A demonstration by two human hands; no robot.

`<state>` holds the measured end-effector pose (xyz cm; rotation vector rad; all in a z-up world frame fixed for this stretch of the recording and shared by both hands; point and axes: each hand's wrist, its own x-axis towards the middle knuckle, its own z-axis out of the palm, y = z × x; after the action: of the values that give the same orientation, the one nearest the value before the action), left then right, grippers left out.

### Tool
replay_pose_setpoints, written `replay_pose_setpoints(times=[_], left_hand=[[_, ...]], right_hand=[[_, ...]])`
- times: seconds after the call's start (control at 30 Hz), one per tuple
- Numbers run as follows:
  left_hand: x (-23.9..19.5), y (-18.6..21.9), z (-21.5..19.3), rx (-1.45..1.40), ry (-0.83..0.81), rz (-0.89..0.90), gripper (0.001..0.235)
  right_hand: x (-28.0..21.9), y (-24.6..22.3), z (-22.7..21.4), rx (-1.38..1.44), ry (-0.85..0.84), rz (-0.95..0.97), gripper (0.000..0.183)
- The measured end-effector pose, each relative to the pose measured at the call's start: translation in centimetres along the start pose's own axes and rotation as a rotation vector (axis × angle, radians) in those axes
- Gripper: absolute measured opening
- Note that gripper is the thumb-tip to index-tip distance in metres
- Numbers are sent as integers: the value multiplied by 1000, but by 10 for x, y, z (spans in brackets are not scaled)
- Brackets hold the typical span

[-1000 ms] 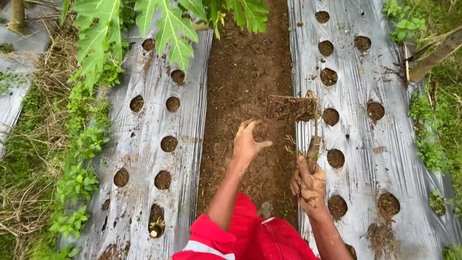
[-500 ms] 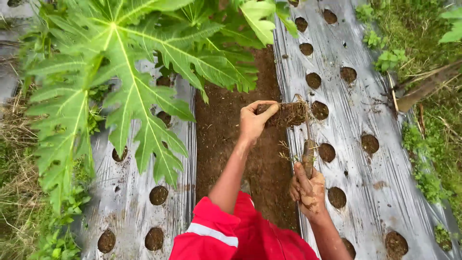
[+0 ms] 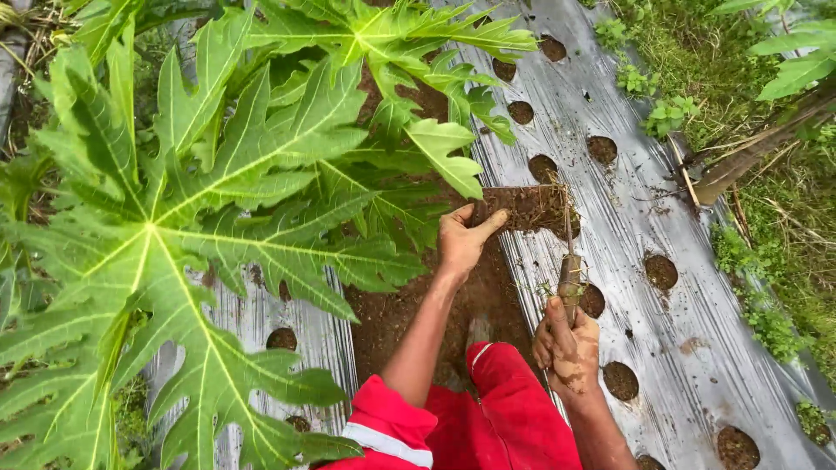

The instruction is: Using hands and a hand hoe to remove weeds and clear soil between rows of plants in a field.

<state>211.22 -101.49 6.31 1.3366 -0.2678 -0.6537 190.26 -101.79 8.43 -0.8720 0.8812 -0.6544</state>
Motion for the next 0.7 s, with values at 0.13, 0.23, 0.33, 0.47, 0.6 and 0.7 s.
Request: replay_pose_setpoints(times=[0.13, 0.23, 0.33, 0.47, 0.6, 0.7], left_hand=[[26, -4, 8, 168, 83, -25, 41], [50, -39, 12, 320, -217, 25, 16], [84, -70, 25, 603, -343, -5, 16], [144, -73, 54, 654, -306, -121, 40], [204, -69, 72, 721, -149, -170, 32], [283, -138, 80, 201, -239, 409, 43]], right_hand=[[37, -6, 8, 45, 15, -14, 26], [65, -23, 19, 64, 3, -54, 35], [108, -43, 25, 68, 16, -118, 42], [158, -51, 24, 48, 52, -143, 33], [204, -52, 21, 51, 37, -123, 29], [239, -59, 30, 38, 162, -35, 34]])
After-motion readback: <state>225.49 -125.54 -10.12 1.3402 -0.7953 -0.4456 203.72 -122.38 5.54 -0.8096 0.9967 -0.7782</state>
